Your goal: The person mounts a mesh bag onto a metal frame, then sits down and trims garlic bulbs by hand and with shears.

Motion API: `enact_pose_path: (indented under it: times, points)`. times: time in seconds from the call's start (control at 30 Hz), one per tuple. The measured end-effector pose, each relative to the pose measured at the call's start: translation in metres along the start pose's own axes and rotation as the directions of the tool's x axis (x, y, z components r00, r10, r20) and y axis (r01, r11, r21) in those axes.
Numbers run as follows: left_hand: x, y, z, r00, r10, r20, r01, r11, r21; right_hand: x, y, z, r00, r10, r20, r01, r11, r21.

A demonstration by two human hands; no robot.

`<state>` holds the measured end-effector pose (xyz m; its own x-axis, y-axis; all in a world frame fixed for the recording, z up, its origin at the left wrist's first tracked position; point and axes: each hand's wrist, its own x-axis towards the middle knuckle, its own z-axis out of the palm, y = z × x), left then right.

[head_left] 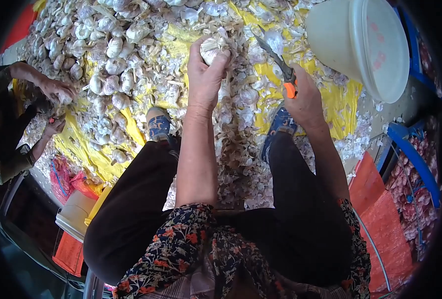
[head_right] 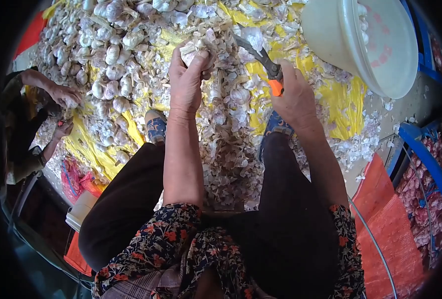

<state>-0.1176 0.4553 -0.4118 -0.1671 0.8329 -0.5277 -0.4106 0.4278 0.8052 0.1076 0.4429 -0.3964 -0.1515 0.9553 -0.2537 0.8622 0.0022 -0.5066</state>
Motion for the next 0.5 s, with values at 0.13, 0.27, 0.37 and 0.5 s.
enact_pose_path:
  times: [0.13,0.27,0.37,0.5]
  points:
    - [-0.005,0.009,0.005,0.945,0.314,-0.089,-0.162,0.687,0.709,0.004,-0.025,-0.009,0.983,-0.177,-0.05,0.167,0.972,-0.165]
    - [-0.008,0.015,0.005,0.939,0.308,-0.151,-0.068,0.599,0.798,0.005,-0.031,-0.01,0.947,-0.319,-0.02,0.302,0.915,-0.267]
    - [-0.006,0.013,-0.001,0.927,0.368,-0.075,-0.183,0.616,0.766,0.007,-0.033,-0.01,0.947,-0.321,0.005,0.308,0.903,-0.301]
    - [-0.006,0.018,-0.005,0.94,0.337,-0.052,-0.22,0.714,0.665,0.004,-0.034,-0.012,0.972,-0.225,0.069,0.235,0.951,-0.203]
